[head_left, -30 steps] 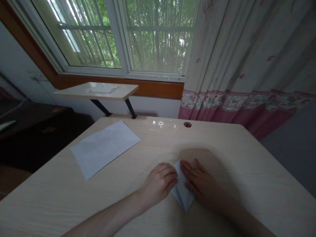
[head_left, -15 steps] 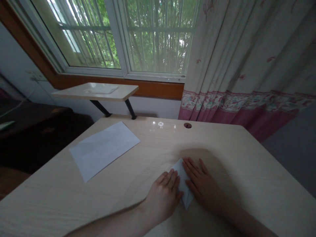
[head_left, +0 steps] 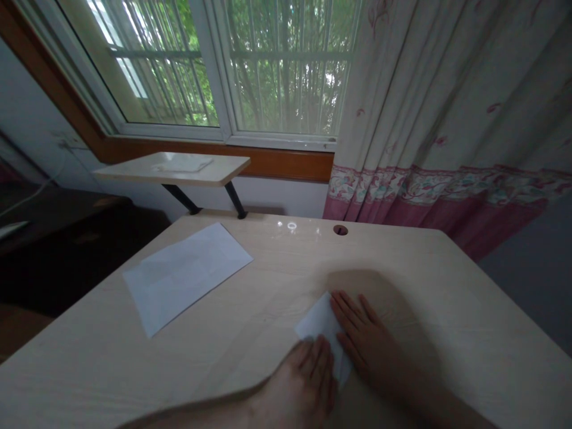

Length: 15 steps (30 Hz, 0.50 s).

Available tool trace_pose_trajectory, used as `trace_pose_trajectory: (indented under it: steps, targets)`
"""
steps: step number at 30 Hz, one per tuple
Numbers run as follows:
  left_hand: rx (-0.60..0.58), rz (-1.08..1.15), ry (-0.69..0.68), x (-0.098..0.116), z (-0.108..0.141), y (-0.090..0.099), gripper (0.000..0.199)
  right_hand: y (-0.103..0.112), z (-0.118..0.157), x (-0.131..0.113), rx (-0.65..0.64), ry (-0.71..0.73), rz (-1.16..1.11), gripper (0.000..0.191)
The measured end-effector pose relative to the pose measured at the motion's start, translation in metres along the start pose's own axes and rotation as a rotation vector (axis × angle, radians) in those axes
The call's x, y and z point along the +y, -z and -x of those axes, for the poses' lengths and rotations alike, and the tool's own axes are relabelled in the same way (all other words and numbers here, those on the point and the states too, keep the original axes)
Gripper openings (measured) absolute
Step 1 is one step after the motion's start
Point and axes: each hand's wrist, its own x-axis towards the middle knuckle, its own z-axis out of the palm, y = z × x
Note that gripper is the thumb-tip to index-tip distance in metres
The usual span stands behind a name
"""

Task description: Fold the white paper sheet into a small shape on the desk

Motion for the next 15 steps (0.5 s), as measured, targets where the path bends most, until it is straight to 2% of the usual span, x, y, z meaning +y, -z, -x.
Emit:
trace_pose_trajectory:
  steps: [6,10,15]
  targets:
    - [0.020,0.035,-0.166,0.000,0.000,0.009,0.031,0.001,-0.002,0.001,-0.063,-0.004,0.001,0.058]
    - [-0.038,0.101,-0.271,-0.012,-0.004,0.017,0.028,0.003,-0.003,0.001,-0.058,-0.011,-0.020,0.057]
    - [-0.013,0.262,-0.350,-0.027,-0.007,0.020,0.021,0.007,-0.002,0.002,-0.036,-0.002,-0.033,0.056]
